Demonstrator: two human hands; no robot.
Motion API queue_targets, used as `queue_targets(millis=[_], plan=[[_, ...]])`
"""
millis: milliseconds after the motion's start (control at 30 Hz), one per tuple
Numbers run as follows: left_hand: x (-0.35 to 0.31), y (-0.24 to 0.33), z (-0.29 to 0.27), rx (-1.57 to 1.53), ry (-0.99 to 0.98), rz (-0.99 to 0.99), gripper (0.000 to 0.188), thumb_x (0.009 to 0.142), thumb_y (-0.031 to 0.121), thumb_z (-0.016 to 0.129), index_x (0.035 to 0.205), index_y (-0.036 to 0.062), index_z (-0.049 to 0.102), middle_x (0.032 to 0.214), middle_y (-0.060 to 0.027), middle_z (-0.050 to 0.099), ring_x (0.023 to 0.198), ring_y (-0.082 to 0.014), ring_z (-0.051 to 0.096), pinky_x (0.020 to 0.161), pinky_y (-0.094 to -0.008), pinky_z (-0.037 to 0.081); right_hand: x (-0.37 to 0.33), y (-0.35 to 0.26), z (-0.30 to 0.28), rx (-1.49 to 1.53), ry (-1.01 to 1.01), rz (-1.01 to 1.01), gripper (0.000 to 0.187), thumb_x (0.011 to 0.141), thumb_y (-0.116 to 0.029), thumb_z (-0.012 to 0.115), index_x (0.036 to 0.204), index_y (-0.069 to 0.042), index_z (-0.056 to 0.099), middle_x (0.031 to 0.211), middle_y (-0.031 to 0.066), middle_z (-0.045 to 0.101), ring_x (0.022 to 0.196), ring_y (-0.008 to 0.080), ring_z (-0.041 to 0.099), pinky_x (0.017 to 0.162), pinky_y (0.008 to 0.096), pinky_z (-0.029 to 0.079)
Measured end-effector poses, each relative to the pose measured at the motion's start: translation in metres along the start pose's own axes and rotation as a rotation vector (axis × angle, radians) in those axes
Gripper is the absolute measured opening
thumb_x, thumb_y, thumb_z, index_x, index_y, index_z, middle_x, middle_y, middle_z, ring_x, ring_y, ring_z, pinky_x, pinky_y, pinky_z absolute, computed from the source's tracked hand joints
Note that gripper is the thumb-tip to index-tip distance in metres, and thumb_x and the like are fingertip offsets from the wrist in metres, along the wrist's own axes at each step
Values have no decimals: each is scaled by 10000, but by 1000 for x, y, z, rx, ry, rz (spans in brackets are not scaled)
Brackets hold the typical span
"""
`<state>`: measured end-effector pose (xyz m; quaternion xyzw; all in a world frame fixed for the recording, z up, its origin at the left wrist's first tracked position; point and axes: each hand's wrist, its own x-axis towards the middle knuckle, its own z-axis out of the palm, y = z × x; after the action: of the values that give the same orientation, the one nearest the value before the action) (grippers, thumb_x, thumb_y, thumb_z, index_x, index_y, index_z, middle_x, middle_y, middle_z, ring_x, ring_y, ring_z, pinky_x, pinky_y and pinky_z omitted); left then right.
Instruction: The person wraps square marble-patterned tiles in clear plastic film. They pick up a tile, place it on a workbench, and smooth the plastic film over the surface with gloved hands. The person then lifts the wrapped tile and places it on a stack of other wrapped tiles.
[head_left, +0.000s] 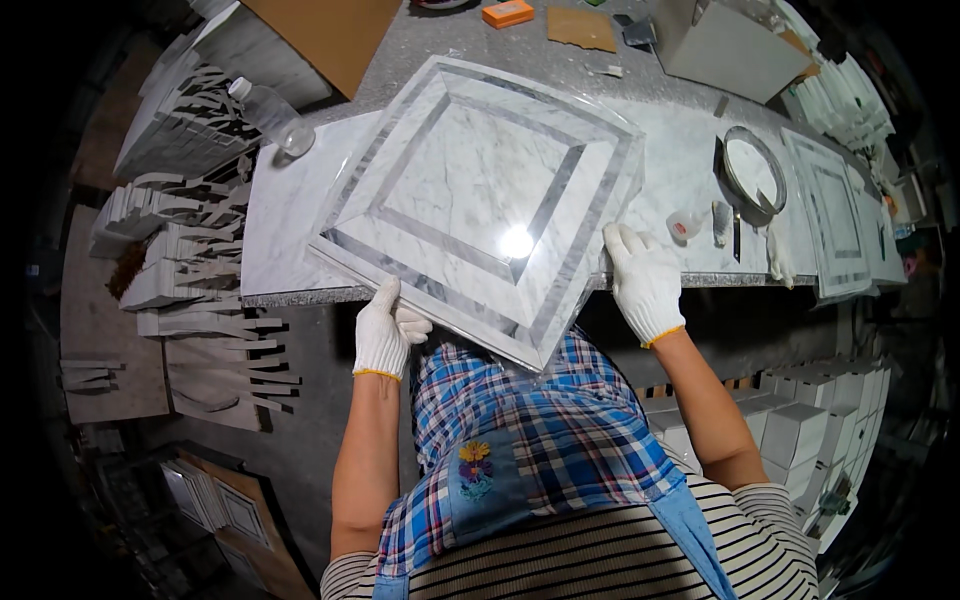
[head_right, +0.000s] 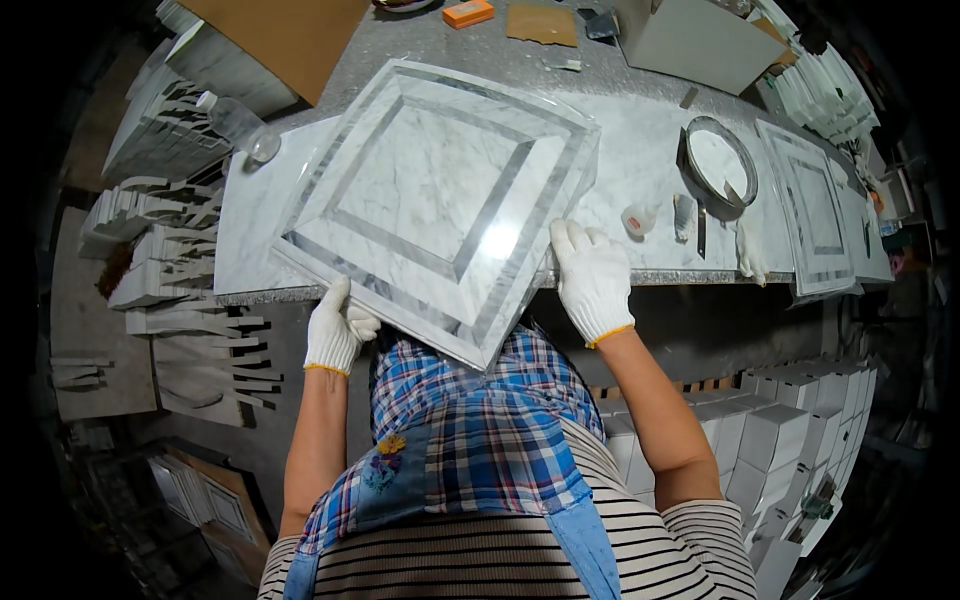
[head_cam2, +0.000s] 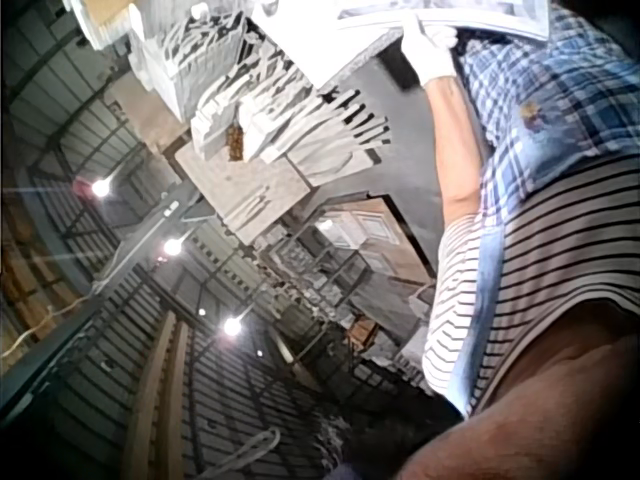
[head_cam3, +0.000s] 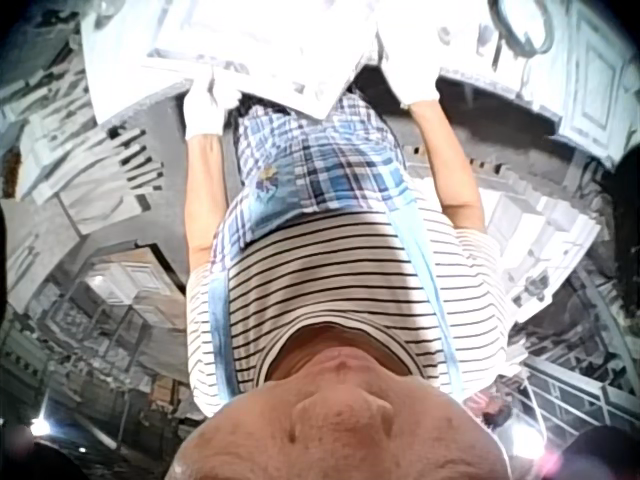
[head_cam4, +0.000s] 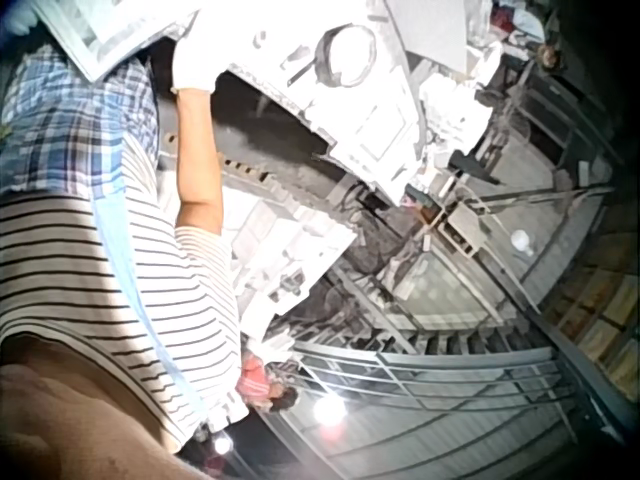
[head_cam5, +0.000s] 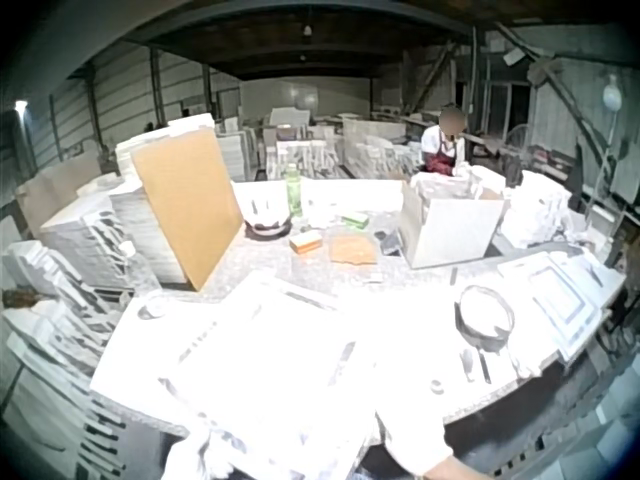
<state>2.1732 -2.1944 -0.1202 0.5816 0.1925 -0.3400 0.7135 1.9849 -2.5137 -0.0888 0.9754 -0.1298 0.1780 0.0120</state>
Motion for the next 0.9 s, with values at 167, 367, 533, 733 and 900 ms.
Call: queue_targets(millis=[167,367,533,733,900], plan=[[-2,1,2,-27,34,-16,441,969,415,622,922,-24,620,668,-198,638,440,-268,575,362,-319,410,4,-2,-1,25,-18,-8,405,779,-63,616,1182,-62,584,1036,95,666,864,281,640,716,412,505],[1,0,-1,-10,43,-9,430,964,403,635,949,-26,614,677,-205,639,446,-279,591,357,-325,433,4,-3,-6,14,-76,22,431,779,-58,614,1209,-58,584,1011,91,658,867,285,638,723,411,508],[1,1,1,-12,31,-14,432,964,403,636,952,-28,610,686,-205,642,454,-280,600,359,-328,446,4,-2,-4,8,10,0,371,789,-82,605,1159,-57,581,941,90,635,824,273,630,687,416,496],[5,-2,-6,-2,108,-57,408,983,382,616,1012,-25,592,691,-212,649,452,-281,582,341,-324,424,8,-12,0,-40,-69,17,371,793,-71,598,1162,-42,576,936,102,622,824,292,619,718,423,495],[-5,5,8,33,117,-17,407,982,359,615,951,-46,606,663,-213,650,436,-293,583,339,-334,429,0,-9,6,-44,-10,26,409,805,-48,597,1214,-60,589,1028,94,653,897,301,625,768,417,502]])
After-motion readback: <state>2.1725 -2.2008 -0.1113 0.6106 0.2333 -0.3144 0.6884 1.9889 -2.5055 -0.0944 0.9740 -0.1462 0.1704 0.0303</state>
